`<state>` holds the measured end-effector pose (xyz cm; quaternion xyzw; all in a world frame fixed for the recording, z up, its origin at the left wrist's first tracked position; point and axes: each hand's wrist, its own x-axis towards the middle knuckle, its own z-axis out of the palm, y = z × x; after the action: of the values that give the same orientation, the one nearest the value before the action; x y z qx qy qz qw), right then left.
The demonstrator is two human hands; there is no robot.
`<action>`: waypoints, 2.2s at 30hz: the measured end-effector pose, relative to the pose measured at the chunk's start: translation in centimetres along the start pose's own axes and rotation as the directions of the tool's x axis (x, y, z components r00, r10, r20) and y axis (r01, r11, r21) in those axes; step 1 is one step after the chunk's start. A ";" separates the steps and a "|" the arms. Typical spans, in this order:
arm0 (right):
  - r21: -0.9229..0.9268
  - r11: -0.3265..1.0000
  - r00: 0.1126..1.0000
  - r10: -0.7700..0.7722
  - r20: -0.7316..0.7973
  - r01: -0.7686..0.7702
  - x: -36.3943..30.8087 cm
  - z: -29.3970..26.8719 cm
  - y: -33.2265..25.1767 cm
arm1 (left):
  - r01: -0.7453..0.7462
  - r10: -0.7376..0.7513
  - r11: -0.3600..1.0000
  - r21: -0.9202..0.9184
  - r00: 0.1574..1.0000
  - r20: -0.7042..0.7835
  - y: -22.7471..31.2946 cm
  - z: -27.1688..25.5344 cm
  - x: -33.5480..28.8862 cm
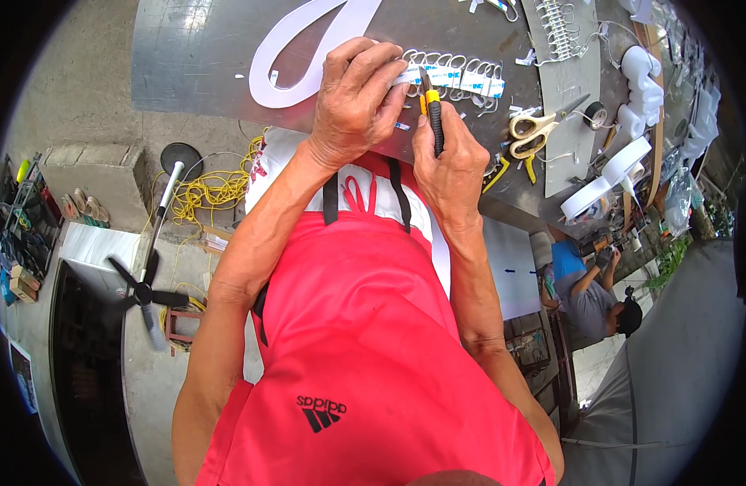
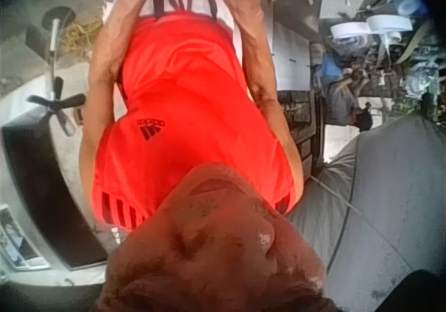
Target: Preparing and assembling small letters and connectors for signage at a fabrication table.
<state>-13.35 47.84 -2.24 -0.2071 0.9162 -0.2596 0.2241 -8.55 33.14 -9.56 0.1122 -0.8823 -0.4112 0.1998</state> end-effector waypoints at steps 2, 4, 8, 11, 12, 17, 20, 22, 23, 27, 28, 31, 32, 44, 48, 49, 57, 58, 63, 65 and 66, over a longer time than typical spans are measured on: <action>-0.012 1.000 1.000 -0.008 -0.012 0.008 0.1 0.1 0.0 | 0.004 -0.004 1.000 0.002 1.000 0.000 0.0 0.0 0.0; -0.033 0.999 0.999 -0.022 -0.026 0.021 0.1 0.2 -0.1 | 0.006 -0.006 1.000 -0.004 1.000 -0.004 0.0 0.0 0.0; -0.111 0.994 0.998 -0.030 -0.056 0.024 0.0 0.8 -0.4 | 0.044 -0.044 0.999 -0.013 0.999 -0.006 0.1 0.2 -0.1; -0.125 0.991 0.996 -0.053 -0.068 0.044 0.1 1.1 -0.3 | 0.047 -0.047 0.999 -0.008 0.999 -0.012 0.1 0.2 -0.1; -0.126 0.991 0.996 -0.050 -0.068 0.041 0.1 1.0 -0.3 | 0.047 -0.047 0.999 -0.006 0.999 -0.013 0.2 0.2 -0.1; -0.083 0.996 0.999 -0.029 -0.025 0.027 0.5 0.7 -0.4 | 0.049 -0.049 0.999 0.002 0.999 -0.015 0.1 0.1 -0.1; -0.042 0.999 1.000 -0.022 -0.021 0.022 0.6 0.4 -0.2 | 0.045 -0.045 0.999 -0.005 0.999 -0.022 0.1 0.2 -0.1; -0.046 0.999 1.000 -0.008 -0.010 0.007 0.4 0.3 -0.4 | 0.047 -0.047 0.999 -0.002 0.999 -0.025 0.1 0.2 -0.1; -0.049 0.999 1.000 0.005 0.001 -0.005 0.4 0.2 -0.5 | 0.047 -0.047 0.999 -0.002 0.999 -0.026 0.1 0.3 -0.2; -0.076 0.997 1.000 0.019 -0.002 -0.019 0.0 -0.1 -1.0 | 0.053 -0.053 0.999 -0.013 0.998 -0.032 0.1 0.2 -0.2; -0.069 0.997 0.999 0.036 0.004 -0.036 -0.1 -0.1 -0.9 | 0.052 -0.052 0.999 -0.011 0.998 -0.027 0.1 0.3 -0.2; -0.058 0.997 0.998 0.056 0.018 -0.055 -0.2 -0.1 -0.9 | 0.049 -0.050 0.998 -0.029 0.998 -0.042 0.0 0.3 -0.3; -0.053 0.997 0.998 0.062 0.026 -0.061 -0.2 -0.1 -0.9 | 0.048 -0.050 0.998 -0.030 0.998 -0.043 -0.1 0.3 -0.2; -0.104 0.992 0.996 0.072 0.057 -0.066 -0.8 -0.9 -1.3 | 0.049 -0.050 0.999 -0.022 0.998 -0.048 0.0 0.4 -0.3; -0.057 0.993 0.991 0.106 0.086 -0.101 -1.1 -1.2 -1.4 | 0.041 -0.042 0.999 -0.026 0.998 -0.045 -0.2 0.5 -0.2; -0.032 0.998 0.998 0.056 0.011 -0.056 -1.0 -1.1 -1.4 | 0.043 -0.045 0.998 -0.036 0.998 -0.044 -0.1 0.5 -0.2; -0.021 1.000 1.000 0.003 -0.003 -0.003 0.1 -0.3 -0.6 | 0.044 -0.046 0.998 -0.048 0.998 -0.042 0.0 0.4 -0.3; -0.010 1.000 1.000 -0.003 0.000 0.003 0.2 -0.2 -0.5 | 0.042 -0.044 0.998 -0.048 0.998 -0.046 0.0 0.4 -0.2; -0.008 1.000 1.000 -0.012 -0.008 0.012 0.3 0.0 -0.7 | 0.041 -0.043 0.998 -0.040 0.998 -0.045 0.0 0.4 -0.2; 0.009 1.000 1.000 -0.012 -0.004 0.012 0.4 0.1 -0.7 | 0.045 -0.046 0.998 -0.043 0.998 -0.046 0.0 0.3 -0.3; 0.010 1.000 1.000 -0.012 -0.003 0.012 0.4 0.1 -0.7 | 0.047 -0.048 0.998 -0.042 0.998 -0.044 0.1 0.3 -0.3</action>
<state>-13.47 47.05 -2.06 -0.2113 0.9140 -0.2657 0.2221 -8.46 33.49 -9.78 0.1383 -0.8662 -0.4310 0.2119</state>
